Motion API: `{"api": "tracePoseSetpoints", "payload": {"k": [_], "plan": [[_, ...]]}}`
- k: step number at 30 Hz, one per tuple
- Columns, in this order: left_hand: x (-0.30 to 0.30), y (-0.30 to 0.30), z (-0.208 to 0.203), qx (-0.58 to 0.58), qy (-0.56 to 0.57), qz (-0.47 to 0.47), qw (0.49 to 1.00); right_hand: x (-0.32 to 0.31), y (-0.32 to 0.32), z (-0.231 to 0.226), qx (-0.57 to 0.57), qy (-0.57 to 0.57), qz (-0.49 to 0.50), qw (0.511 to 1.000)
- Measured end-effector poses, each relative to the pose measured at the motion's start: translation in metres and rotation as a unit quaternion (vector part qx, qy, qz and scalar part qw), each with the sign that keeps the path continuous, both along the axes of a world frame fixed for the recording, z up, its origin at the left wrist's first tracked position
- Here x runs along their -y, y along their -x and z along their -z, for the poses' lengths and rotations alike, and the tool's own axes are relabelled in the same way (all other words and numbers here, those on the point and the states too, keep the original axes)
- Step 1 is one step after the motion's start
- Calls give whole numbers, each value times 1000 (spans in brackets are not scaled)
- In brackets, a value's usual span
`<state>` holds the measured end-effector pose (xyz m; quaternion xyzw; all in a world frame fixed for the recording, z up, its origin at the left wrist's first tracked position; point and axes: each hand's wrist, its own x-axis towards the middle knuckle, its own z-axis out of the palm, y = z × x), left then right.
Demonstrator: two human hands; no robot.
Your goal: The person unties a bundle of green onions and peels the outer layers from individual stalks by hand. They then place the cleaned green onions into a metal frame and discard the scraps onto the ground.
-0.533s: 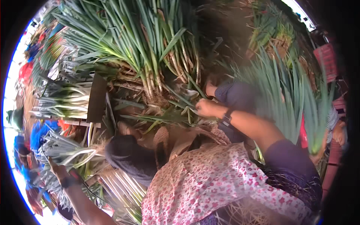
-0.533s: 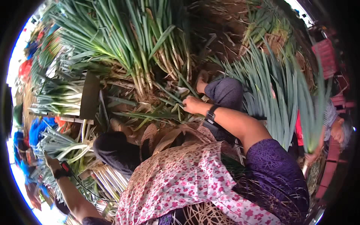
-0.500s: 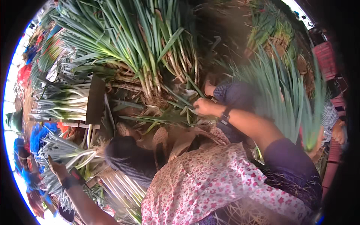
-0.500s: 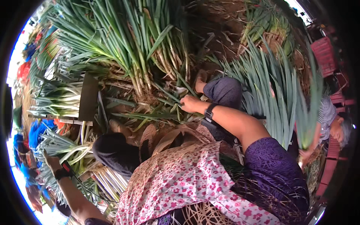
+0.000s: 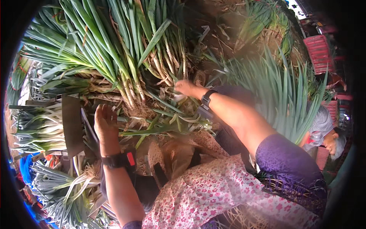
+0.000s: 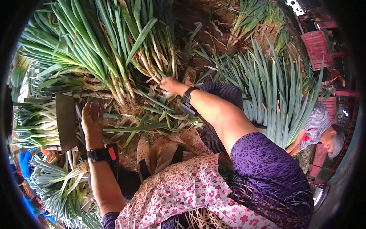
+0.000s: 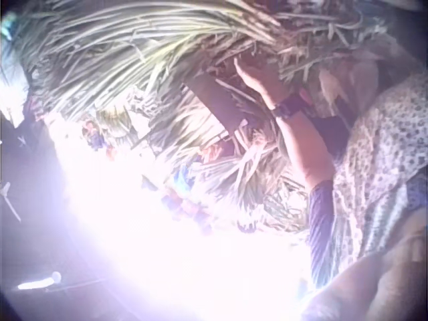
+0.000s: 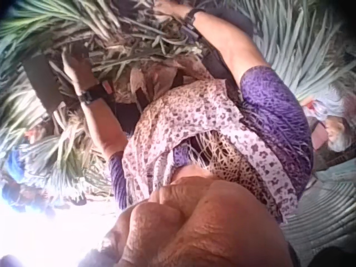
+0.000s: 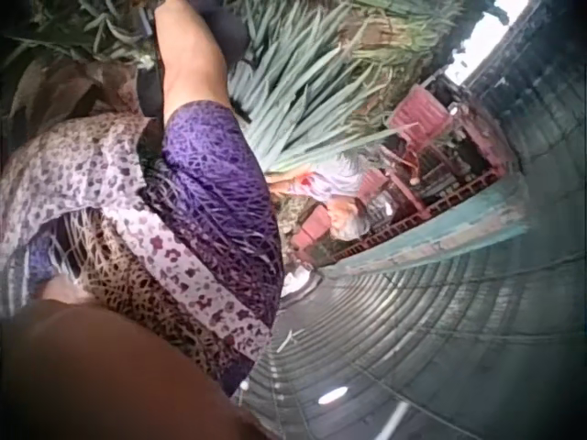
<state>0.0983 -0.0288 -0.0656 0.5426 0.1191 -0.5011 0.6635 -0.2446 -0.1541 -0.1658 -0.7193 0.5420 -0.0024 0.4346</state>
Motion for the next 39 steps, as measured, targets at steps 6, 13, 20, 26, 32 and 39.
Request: {"api": "tracePoseSetpoints", "payload": {"k": [6, 13, 20, 26, 32, 39], "plan": [[27, 17, -14, -13, 226, 128, 966, 91, -10, 56, -17, -8, 261, 965], [18, 40, -15, -72, 95, 139, 983, 129, -52, 63, -16, 53, 226, 973], [29, 57, -14, -57, 92, 176, 978, 105, -25, 49, 116, -56, 171, 977], [21, 55, -12, -30, 127, 190, 973, 39, -18, -58, 256, -43, 163, 952], [-3, 96, 3, 119, 91, 369, 917, -11, -22, -128, 419, -61, 184, 887], [-15, 197, -5, 388, 219, 461, 768, -60, -28, -240, 506, -23, 67, 860]]}}
